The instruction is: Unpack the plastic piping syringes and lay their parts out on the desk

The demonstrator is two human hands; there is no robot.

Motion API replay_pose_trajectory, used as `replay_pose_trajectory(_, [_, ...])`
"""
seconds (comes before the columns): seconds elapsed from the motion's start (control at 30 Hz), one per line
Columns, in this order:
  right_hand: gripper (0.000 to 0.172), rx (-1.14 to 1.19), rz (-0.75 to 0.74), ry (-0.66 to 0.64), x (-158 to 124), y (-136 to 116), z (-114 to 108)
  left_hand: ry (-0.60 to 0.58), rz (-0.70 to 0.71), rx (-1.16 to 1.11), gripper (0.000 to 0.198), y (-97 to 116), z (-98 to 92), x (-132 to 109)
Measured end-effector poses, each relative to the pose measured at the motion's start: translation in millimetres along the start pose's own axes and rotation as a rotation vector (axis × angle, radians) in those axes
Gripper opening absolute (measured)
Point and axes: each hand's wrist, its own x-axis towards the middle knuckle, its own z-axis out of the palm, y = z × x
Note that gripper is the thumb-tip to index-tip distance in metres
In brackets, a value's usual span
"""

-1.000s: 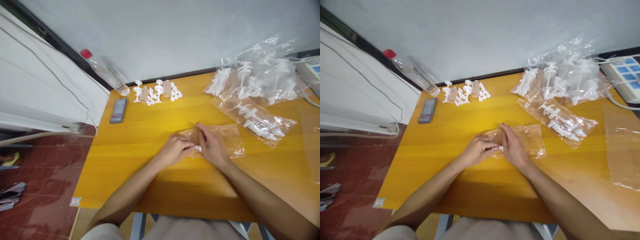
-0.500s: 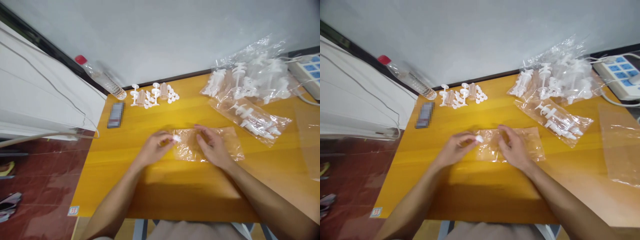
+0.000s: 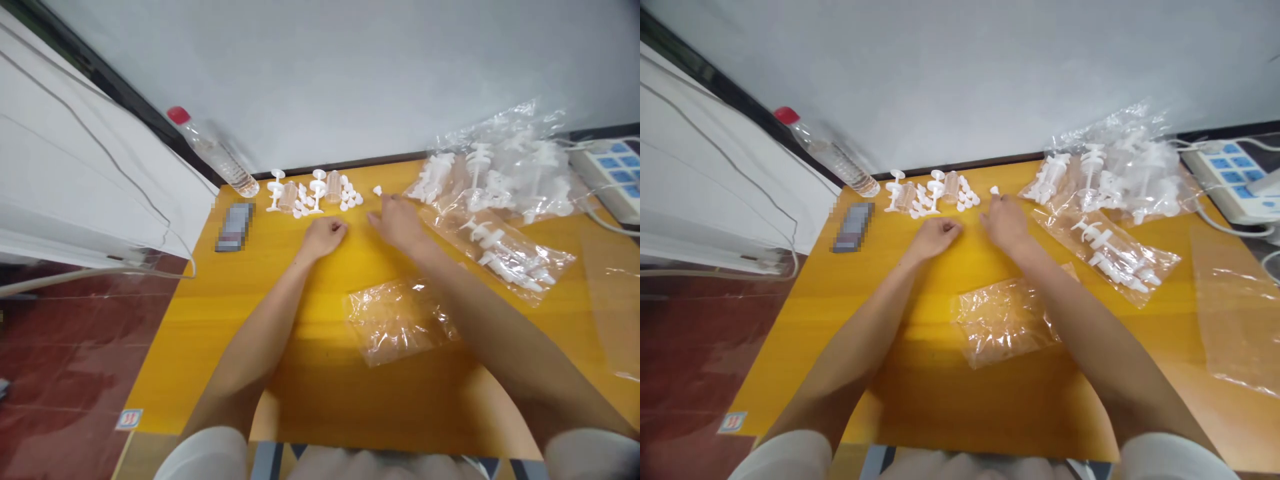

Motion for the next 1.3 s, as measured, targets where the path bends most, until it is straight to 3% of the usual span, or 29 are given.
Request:
replay_pose_trajectory(0.07, [0.048, -0.031, 0.03, 0.061, 35, 6, 8, 0.012, 0.033, -0.021, 0.025, -5, 1.9, -20])
replay_pose_trajectory(0.17, [0.037, -0.113, -0.017, 0.059, 74, 17, 14, 0.068, 0.103, -0.038, 0.02, -11, 9.5, -42])
replay_pose_trajectory(0.33, [0.02, -0.203, -0.037, -0.034, 100, 23, 3, 0.134, 0.268, -0.01, 0.014, -18, 17.1, -47])
replay_pose_trajectory(0.43, [0.024, -0.234, -0.039, -0.048, 97, 15, -11, 0.107, 0.272, -0.044, 0.012, -20, 15.2, -43])
replay_pose_trajectory(0.53, [0.017, -0.231, -0.074, -0.145, 87, 0, -20, 0.101, 0.281, -0.07, 0.012, -22, 13.1, -41])
replay_pose_trajectory(0.67, [0.023, -0.208, -0.126, -0.217, 69, -21, -14, 0.102, 0.29, -0.081, 0.012, -22, 12.2, -41])
replay_pose_trajectory(0.83, [0.011, -0.182, -0.137, -0.164, 48, -24, 3, 0.086, 0.293, -0.076, 0.012, -23, 11.8, -41])
replay_pose_trajectory(1.1, [0.014, 0.102, -0.071, 0.04, 38, -15, 36, 0.079, 0.286, -0.078, 0.012, -22, 12.3, -41])
replay_pose_trajectory(1.2, [0.027, 0.073, -0.067, 0.136, 38, -10, 43, 0.079, 0.282, -0.071, 0.012, -22, 12.3, -41])
replay_pose_trajectory(1.3, [0.046, 0.039, -0.022, 0.143, 45, -9, 43, 0.083, 0.294, -0.074, 0.012, -23, 13.0, -40])
